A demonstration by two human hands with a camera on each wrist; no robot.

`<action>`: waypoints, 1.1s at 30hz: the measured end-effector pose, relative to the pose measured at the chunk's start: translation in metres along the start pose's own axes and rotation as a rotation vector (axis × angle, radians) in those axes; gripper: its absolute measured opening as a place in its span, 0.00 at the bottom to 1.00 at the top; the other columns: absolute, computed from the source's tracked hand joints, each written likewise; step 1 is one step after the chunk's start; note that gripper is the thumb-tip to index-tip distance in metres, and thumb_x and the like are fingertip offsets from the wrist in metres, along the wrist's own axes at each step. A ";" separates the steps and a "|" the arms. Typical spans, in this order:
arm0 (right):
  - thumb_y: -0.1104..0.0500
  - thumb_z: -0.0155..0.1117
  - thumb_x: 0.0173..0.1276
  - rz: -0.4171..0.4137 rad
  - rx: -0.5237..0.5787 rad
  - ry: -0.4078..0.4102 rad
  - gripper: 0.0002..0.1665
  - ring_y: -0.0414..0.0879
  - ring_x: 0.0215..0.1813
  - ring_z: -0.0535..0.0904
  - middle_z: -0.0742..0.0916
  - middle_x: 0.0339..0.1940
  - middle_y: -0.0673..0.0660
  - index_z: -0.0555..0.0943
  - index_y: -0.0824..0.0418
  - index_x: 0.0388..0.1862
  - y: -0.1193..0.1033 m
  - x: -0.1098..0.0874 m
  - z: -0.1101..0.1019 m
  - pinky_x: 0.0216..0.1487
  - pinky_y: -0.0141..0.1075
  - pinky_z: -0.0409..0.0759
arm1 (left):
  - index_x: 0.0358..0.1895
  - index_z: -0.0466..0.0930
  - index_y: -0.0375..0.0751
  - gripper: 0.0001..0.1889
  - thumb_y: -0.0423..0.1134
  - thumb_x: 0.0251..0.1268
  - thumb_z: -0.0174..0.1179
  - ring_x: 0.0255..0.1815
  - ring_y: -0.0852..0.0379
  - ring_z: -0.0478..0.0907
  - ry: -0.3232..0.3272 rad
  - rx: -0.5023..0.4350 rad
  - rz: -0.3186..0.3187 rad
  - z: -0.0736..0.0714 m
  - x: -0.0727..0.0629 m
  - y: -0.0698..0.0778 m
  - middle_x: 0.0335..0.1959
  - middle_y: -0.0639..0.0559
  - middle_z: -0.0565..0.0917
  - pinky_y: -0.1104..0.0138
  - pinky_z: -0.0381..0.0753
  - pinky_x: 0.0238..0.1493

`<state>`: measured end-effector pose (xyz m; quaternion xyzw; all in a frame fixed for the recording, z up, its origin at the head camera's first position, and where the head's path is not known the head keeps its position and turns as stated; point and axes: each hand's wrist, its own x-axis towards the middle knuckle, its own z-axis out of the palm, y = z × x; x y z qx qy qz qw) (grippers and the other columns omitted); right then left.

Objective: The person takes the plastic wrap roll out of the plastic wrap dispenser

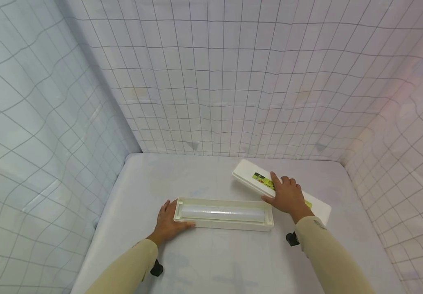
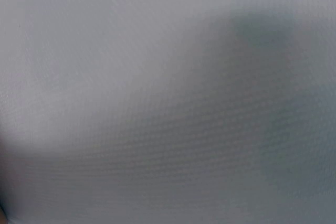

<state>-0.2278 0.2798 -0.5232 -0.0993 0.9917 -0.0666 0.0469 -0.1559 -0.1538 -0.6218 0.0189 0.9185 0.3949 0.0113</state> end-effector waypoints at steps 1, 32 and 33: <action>0.27 0.63 0.65 0.008 0.008 0.001 0.63 0.75 0.63 0.72 0.75 0.67 0.77 0.52 0.61 0.84 0.003 -0.001 -0.001 0.57 0.70 0.74 | 0.76 0.64 0.48 0.58 0.65 0.38 0.81 0.83 0.36 0.48 0.001 0.000 0.002 0.001 0.000 -0.001 0.72 0.48 0.74 0.40 0.45 0.83; 0.22 0.57 0.65 0.273 0.056 -0.023 0.68 0.84 0.55 0.69 0.71 0.59 0.88 0.50 0.72 0.80 0.092 -0.055 0.022 0.42 0.72 0.72 | 0.75 0.65 0.47 0.58 0.63 0.38 0.81 0.83 0.37 0.49 0.017 -0.003 0.036 0.002 0.000 -0.003 0.72 0.48 0.75 0.42 0.45 0.83; 0.22 0.57 0.65 0.282 0.059 -0.021 0.68 0.85 0.55 0.69 0.71 0.58 0.88 0.50 0.72 0.80 0.095 -0.058 0.024 0.41 0.71 0.72 | 0.75 0.65 0.47 0.58 0.64 0.38 0.81 0.83 0.37 0.49 0.017 -0.004 0.036 0.002 0.001 -0.003 0.72 0.48 0.75 0.42 0.45 0.83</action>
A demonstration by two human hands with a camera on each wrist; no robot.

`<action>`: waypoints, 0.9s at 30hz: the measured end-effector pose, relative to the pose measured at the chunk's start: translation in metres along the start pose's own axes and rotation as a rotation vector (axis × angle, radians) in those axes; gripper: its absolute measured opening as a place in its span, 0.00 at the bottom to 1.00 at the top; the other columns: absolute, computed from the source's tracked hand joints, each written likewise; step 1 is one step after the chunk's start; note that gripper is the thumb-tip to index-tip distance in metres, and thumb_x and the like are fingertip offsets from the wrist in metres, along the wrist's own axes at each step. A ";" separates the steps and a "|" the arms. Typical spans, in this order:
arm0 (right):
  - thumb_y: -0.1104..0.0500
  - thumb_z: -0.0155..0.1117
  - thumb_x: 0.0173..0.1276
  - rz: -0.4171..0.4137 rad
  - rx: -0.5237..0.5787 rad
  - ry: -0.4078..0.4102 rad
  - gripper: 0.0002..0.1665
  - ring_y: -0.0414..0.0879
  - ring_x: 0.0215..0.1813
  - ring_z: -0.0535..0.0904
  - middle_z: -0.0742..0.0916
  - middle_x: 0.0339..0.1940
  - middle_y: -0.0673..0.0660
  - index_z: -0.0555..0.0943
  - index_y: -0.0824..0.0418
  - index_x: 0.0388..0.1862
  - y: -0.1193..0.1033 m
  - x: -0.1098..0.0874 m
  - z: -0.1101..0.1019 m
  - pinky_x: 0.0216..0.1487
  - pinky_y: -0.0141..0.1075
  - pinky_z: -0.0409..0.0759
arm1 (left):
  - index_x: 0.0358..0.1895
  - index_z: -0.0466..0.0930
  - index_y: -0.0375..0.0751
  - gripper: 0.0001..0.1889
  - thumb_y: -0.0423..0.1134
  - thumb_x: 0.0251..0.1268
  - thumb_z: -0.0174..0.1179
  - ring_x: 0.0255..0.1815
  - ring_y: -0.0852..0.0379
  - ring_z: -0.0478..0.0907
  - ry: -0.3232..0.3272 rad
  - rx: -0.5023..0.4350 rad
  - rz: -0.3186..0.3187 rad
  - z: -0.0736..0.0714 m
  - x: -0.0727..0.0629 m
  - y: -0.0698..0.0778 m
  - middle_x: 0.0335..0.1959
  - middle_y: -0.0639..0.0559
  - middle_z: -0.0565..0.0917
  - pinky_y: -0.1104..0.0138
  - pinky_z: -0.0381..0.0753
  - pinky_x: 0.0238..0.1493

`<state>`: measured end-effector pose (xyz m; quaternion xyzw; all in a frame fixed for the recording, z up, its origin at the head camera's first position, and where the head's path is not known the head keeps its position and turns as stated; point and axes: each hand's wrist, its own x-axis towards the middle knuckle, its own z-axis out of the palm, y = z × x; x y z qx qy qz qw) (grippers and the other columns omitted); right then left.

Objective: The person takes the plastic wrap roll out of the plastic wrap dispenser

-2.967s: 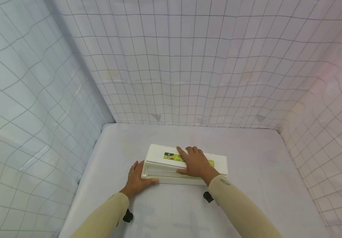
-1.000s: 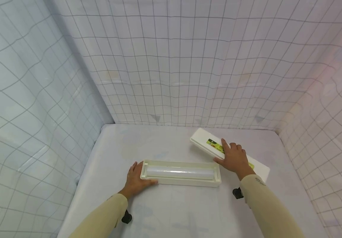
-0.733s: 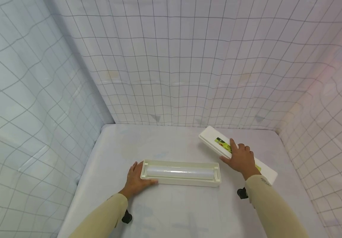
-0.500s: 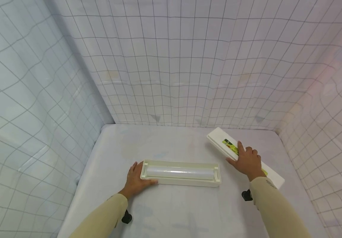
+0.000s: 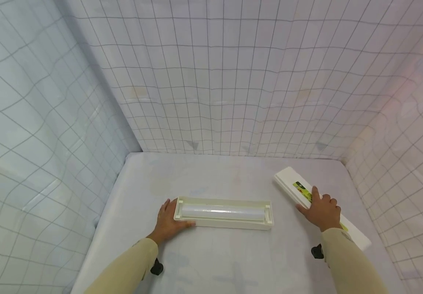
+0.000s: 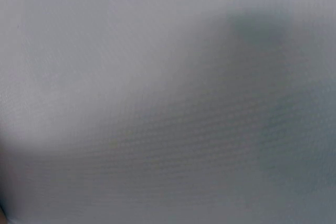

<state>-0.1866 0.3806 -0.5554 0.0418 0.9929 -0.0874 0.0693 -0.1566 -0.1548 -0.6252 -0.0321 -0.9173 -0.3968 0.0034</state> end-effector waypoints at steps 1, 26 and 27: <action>0.22 0.57 0.65 0.008 0.004 -0.002 0.68 0.85 0.54 0.68 0.71 0.57 0.89 0.50 0.72 0.80 0.004 -0.002 0.001 0.41 0.71 0.72 | 0.75 0.65 0.47 0.58 0.64 0.38 0.81 0.83 0.38 0.49 0.000 0.003 0.000 0.000 0.000 -0.001 0.72 0.48 0.75 0.42 0.45 0.83; 0.19 0.52 0.63 0.340 0.074 -0.054 0.69 0.78 0.44 0.69 0.71 0.42 0.84 0.46 0.73 0.75 0.072 -0.042 0.028 0.37 0.63 0.73 | 0.74 0.66 0.45 0.57 0.65 0.38 0.81 0.82 0.36 0.53 0.031 0.014 0.036 0.004 0.002 -0.005 0.69 0.48 0.77 0.41 0.48 0.82; 0.19 0.51 0.63 0.359 0.081 -0.069 0.70 0.78 0.44 0.69 0.70 0.42 0.85 0.45 0.73 0.76 0.074 -0.044 0.027 0.38 0.64 0.72 | 0.74 0.67 0.45 0.57 0.65 0.38 0.81 0.81 0.36 0.53 0.032 0.012 0.035 0.004 0.001 -0.004 0.69 0.48 0.77 0.41 0.48 0.82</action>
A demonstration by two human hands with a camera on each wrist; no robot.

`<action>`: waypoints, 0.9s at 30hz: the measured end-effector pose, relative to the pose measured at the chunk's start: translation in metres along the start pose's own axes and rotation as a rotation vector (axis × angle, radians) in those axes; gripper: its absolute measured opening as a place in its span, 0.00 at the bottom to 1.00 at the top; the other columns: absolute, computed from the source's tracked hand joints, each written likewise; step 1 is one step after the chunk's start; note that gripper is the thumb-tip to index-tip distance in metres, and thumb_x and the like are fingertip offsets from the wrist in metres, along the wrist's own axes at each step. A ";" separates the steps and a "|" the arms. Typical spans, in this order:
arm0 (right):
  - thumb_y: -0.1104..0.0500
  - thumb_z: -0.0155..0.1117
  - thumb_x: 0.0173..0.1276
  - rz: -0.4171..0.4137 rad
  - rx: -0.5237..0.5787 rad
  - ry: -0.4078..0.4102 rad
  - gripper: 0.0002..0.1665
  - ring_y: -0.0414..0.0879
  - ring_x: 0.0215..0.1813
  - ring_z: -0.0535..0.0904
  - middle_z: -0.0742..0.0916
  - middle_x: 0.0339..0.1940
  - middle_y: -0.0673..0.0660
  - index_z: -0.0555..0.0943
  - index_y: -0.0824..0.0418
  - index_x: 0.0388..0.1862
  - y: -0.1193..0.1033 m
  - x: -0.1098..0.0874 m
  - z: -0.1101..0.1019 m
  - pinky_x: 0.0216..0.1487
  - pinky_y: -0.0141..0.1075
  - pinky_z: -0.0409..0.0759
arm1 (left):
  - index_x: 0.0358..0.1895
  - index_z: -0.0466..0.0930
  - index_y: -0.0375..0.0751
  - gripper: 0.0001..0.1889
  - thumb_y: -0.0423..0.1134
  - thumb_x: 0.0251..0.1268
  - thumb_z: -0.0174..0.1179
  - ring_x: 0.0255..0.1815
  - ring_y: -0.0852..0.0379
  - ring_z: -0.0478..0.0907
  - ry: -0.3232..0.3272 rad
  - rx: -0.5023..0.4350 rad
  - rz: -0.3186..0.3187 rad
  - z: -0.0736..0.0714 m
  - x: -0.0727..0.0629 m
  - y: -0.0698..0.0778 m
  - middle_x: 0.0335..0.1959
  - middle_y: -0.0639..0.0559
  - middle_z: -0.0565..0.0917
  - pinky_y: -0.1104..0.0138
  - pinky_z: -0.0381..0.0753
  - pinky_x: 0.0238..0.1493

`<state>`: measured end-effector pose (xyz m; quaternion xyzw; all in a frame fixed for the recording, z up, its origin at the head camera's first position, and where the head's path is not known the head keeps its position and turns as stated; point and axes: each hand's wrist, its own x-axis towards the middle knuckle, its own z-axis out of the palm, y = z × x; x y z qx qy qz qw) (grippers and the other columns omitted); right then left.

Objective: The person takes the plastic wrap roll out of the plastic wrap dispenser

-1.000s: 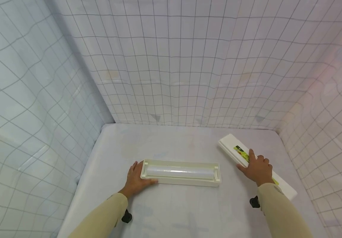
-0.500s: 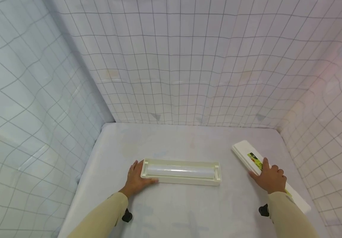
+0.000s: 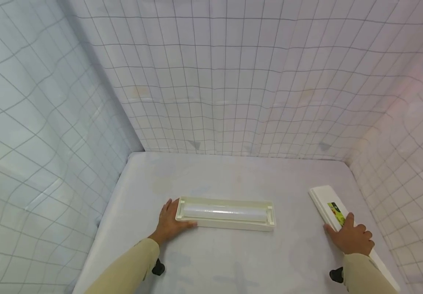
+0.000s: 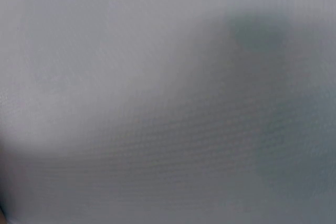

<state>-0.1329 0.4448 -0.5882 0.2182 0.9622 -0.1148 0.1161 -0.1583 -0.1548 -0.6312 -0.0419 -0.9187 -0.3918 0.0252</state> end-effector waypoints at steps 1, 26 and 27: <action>0.19 0.51 0.63 0.018 0.003 -0.013 0.70 0.79 0.45 0.68 0.70 0.43 0.85 0.44 0.74 0.76 0.002 -0.001 0.000 0.39 0.64 0.72 | 0.74 0.67 0.45 0.57 0.65 0.38 0.81 0.82 0.37 0.53 -0.003 -0.004 -0.004 0.000 0.000 0.000 0.69 0.48 0.77 0.41 0.48 0.82; 0.20 0.54 0.63 0.108 -0.001 -0.058 0.68 0.73 0.42 0.71 0.72 0.43 0.80 0.46 0.75 0.71 0.006 -0.001 0.007 0.36 0.58 0.74 | 0.76 0.64 0.47 0.59 0.66 0.38 0.80 0.82 0.36 0.52 -0.017 0.008 -0.040 -0.001 -0.001 -0.001 0.72 0.48 0.75 0.39 0.51 0.82; 0.21 0.54 0.63 0.105 -0.002 -0.053 0.68 0.73 0.42 0.71 0.72 0.44 0.80 0.46 0.75 0.71 0.004 -0.002 0.006 0.36 0.58 0.74 | 0.76 0.64 0.47 0.59 0.66 0.38 0.80 0.82 0.37 0.51 -0.017 0.006 -0.043 -0.001 -0.001 -0.001 0.72 0.49 0.75 0.39 0.50 0.82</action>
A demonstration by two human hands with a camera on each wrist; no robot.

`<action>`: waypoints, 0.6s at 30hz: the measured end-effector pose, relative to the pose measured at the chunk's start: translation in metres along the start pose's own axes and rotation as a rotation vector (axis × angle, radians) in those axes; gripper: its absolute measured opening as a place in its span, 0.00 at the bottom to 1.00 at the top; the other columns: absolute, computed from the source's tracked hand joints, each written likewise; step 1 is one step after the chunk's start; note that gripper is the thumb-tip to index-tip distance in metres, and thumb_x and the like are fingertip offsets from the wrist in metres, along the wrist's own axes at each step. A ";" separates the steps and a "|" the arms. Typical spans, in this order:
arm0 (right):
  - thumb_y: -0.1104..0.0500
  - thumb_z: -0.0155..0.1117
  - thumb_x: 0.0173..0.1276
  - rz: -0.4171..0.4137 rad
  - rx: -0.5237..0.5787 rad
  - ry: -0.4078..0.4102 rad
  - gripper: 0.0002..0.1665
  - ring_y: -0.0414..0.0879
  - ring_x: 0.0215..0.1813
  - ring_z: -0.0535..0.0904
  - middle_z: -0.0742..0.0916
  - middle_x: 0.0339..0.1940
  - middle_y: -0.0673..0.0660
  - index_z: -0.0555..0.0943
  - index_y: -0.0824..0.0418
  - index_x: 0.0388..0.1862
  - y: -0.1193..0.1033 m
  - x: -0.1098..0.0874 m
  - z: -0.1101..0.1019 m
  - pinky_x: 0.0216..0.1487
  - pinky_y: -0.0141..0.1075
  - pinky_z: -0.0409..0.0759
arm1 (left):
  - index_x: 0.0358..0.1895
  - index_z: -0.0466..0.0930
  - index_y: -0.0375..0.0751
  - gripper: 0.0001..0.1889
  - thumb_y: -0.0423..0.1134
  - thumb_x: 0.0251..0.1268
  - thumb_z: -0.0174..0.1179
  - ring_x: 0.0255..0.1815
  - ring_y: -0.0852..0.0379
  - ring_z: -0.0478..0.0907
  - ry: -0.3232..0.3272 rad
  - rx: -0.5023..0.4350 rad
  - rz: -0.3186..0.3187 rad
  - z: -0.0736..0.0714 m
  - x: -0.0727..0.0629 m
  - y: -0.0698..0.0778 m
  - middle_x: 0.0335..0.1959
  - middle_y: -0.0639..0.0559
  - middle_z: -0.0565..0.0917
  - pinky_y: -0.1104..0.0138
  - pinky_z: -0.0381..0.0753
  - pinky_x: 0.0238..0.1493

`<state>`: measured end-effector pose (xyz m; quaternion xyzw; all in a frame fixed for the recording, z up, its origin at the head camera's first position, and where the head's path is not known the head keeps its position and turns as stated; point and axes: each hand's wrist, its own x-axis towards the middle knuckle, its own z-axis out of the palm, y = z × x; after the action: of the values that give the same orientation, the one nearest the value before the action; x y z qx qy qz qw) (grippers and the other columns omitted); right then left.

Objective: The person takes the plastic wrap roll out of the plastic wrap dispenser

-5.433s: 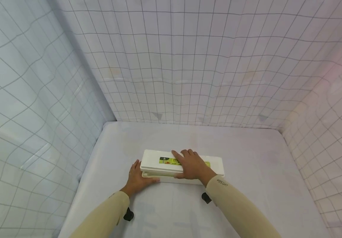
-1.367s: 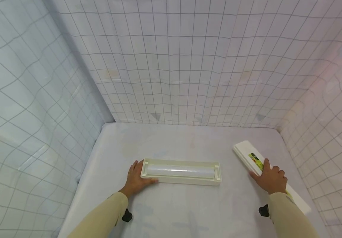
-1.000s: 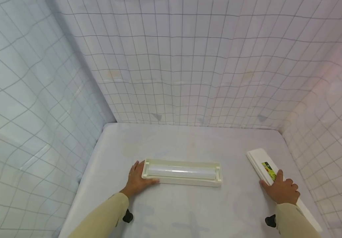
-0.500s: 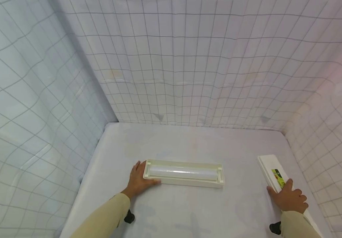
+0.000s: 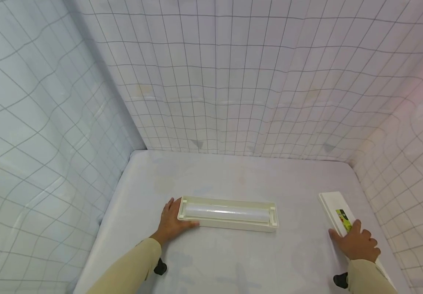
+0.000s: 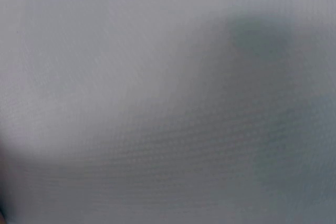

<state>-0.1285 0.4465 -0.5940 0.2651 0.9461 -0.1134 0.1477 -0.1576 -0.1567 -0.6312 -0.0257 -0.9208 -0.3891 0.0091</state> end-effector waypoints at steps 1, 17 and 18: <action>0.21 0.55 0.63 -0.005 -0.003 0.007 0.67 0.73 0.42 0.71 0.72 0.44 0.80 0.47 0.76 0.71 -0.001 0.000 -0.001 0.36 0.58 0.74 | 0.76 0.64 0.47 0.59 0.66 0.38 0.80 0.82 0.36 0.52 0.003 -0.001 0.002 0.000 0.000 0.000 0.71 0.48 0.75 0.39 0.51 0.82; 0.21 0.53 0.66 -0.252 0.021 0.165 0.68 0.86 0.49 0.72 0.69 0.58 0.89 0.51 0.78 0.74 -0.030 0.007 -0.022 0.36 0.70 0.76 | 0.75 0.66 0.48 0.58 0.66 0.36 0.81 0.82 0.36 0.52 0.012 -0.004 0.023 0.001 0.000 -0.002 0.70 0.49 0.77 0.40 0.51 0.82; 0.22 0.53 0.66 -0.275 0.021 0.175 0.68 0.88 0.51 0.71 0.69 0.60 0.89 0.51 0.79 0.75 -0.035 0.006 -0.024 0.38 0.72 0.75 | 0.75 0.66 0.48 0.58 0.66 0.36 0.81 0.82 0.36 0.52 0.010 -0.005 0.019 0.001 0.000 -0.001 0.70 0.49 0.77 0.41 0.51 0.82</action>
<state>-0.1572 0.4271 -0.5689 0.1434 0.9814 -0.1192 0.0450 -0.1580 -0.1571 -0.6327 -0.0325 -0.9195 -0.3913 0.0175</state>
